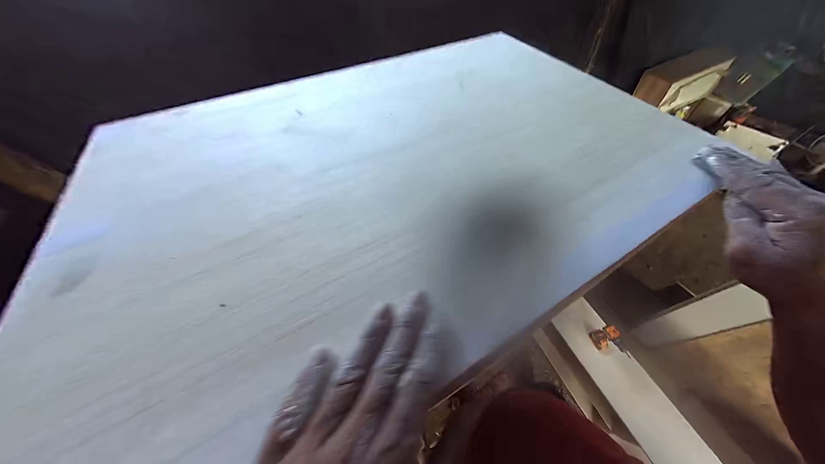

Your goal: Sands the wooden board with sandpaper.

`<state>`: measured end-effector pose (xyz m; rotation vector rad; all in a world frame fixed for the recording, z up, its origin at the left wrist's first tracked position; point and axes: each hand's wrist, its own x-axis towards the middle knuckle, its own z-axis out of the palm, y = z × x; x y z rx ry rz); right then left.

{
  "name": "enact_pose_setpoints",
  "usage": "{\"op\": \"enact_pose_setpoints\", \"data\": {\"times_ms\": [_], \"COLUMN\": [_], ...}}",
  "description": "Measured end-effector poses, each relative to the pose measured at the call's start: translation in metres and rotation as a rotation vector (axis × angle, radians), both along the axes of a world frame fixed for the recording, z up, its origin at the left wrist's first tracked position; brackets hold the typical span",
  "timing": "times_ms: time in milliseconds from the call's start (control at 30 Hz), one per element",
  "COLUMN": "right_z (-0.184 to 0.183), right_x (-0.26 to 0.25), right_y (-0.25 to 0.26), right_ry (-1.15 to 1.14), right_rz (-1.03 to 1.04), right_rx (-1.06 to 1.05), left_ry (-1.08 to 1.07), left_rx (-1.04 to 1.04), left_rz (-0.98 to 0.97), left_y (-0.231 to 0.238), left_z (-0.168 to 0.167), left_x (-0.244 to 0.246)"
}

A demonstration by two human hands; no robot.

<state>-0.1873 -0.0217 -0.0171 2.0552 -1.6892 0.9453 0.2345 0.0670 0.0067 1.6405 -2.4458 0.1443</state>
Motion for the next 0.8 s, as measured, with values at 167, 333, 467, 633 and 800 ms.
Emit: {"op": "enact_pose_setpoints", "data": {"times_ms": [167,333,467,633,800], "right_z": [-0.003,-0.006,0.006,-0.006,0.010], "right_x": [0.082,0.132,0.124,0.170,0.027], "right_y": [0.027,0.044,0.033,0.054,0.011], "right_ry": [0.180,0.183,0.226,0.126,0.197], "right_rz": [0.103,0.365,0.137,0.456,-0.097], "right_rx": [0.049,0.039,0.084,0.061,0.182], "left_ry": [0.028,0.021,0.014,0.013,0.068], "left_rx": [0.011,-0.056,-0.081,-0.113,-0.057], "left_rz": [0.004,-0.083,-0.049,-0.080,0.091], "left_y": [0.005,0.004,0.009,0.012,0.039], "left_z": [0.001,-0.002,-0.005,-0.006,-0.017], "left_x": [-0.004,-0.024,-0.008,0.003,0.076]}}
